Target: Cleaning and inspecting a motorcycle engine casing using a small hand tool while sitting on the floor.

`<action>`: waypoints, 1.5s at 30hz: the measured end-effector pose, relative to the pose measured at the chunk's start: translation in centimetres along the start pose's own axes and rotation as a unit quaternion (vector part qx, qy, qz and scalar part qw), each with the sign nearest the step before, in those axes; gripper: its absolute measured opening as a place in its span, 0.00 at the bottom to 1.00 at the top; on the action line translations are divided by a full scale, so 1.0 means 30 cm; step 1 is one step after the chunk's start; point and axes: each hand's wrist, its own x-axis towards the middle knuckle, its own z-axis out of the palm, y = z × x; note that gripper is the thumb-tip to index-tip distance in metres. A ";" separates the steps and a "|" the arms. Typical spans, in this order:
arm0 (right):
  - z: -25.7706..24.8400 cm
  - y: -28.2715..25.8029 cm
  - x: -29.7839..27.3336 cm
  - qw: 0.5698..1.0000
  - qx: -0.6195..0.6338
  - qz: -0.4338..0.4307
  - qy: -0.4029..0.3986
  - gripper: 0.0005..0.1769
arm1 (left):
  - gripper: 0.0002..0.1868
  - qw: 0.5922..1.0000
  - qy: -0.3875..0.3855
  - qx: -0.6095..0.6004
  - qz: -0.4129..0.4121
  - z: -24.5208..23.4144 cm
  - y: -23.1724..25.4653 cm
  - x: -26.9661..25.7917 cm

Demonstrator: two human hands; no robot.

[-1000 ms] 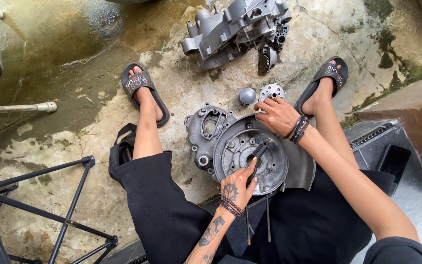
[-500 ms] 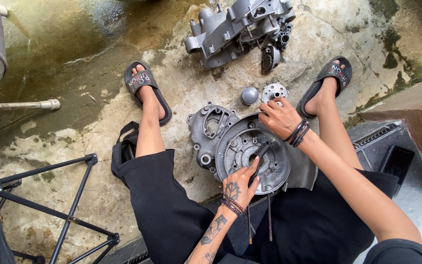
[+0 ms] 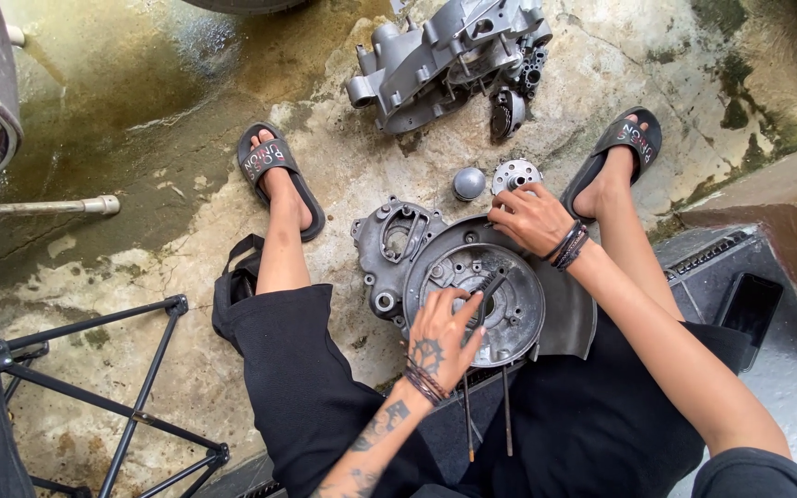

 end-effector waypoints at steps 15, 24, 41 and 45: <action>-0.081 0.022 -0.021 0.879 0.376 0.265 0.124 0.05 | 0.21 0.975 -0.200 -0.095 0.031 0.315 -0.468 0.669; 0.256 0.197 -0.186 0.603 0.631 0.486 -0.055 0.16 | 0.25 0.883 -0.314 -0.341 -0.078 0.407 -0.596 0.739; -0.114 0.027 0.024 0.870 0.405 0.280 -0.024 0.08 | 0.32 0.874 -0.282 -0.358 -0.172 0.633 -0.727 0.749; 0.013 -0.027 -0.050 0.978 0.158 0.126 -0.053 0.07 | 0.34 0.888 -0.270 -0.327 -0.178 0.651 -0.722 0.757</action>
